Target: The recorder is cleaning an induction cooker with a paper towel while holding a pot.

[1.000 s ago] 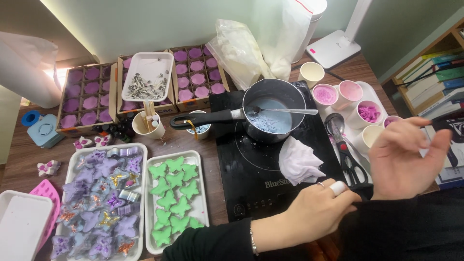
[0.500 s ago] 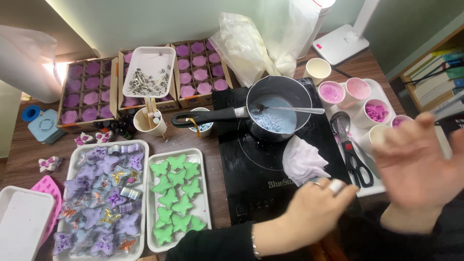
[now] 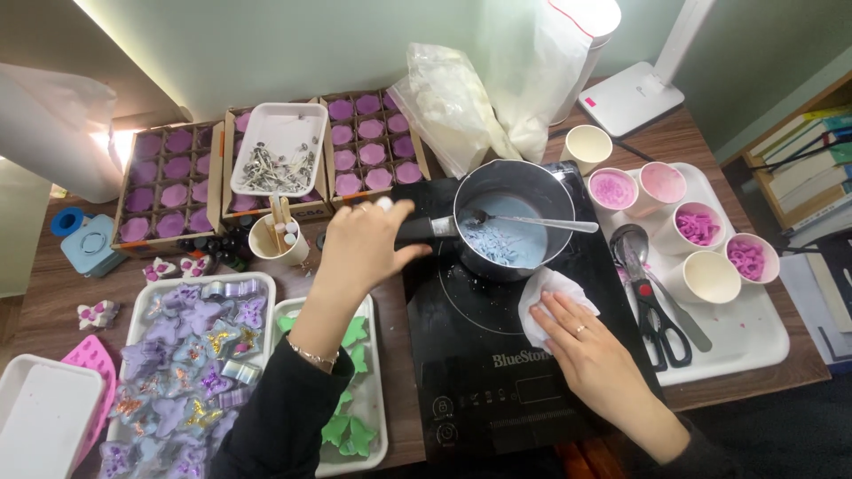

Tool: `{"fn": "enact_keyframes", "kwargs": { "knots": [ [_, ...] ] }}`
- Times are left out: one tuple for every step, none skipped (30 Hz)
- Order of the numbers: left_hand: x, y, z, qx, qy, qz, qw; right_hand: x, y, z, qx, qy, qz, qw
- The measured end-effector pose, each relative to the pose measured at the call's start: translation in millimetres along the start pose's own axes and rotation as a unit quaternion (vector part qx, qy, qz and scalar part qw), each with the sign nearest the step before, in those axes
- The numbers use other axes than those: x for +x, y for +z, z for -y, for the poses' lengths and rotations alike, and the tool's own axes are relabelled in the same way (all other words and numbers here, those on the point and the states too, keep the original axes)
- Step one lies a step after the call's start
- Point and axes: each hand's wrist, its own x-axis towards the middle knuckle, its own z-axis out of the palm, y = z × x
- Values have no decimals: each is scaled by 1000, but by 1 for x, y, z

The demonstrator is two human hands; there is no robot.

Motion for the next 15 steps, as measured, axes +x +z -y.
{"fn": "enact_keyframes", "kwargs": {
  "knots": [
    [0,4,2,8,-15,62,998,3,0,-3,-12,-2,7,1000],
    [-4,2,2,8,-14,64,998,1,0,-8,-12,-1,7,1000],
    [-9,0,1,16,-29,94,995,-1,-1,-12,-6,10,7,1000],
    [-13,-1,-1,23,-45,124,991,-4,-2,-17,0,22,8,1000],
    [-19,-6,-4,21,-43,126,991,-2,-5,-20,-1,25,9,1000],
    [-25,-10,-7,25,-54,127,990,0,-7,-22,-2,28,19,999],
    [-31,-16,-9,29,-66,129,989,2,-10,-25,-3,32,28,999],
    [-35,-19,-10,29,-65,129,989,7,-11,-29,-2,33,27,999],
    [-40,-23,-10,36,-81,148,985,12,-11,-32,-4,25,27,999],
    [-45,-27,-12,43,-97,166,980,16,-12,-36,-5,17,27,999],
    [-47,-28,-8,42,-96,166,981,22,-9,-42,-6,18,27,999],
    [-50,-29,-5,14,-109,195,975,26,-5,-48,-5,1,20,1000],
    [-53,-29,-1,-14,-121,224,967,31,-2,-53,-4,-16,14,1000],
    [-47,-36,-2,-16,-121,223,967,35,0,-56,-5,-15,15,1000],
    [-40,-43,-3,-105,-157,297,936,39,2,-59,-17,-6,38,999]
  ]
}}
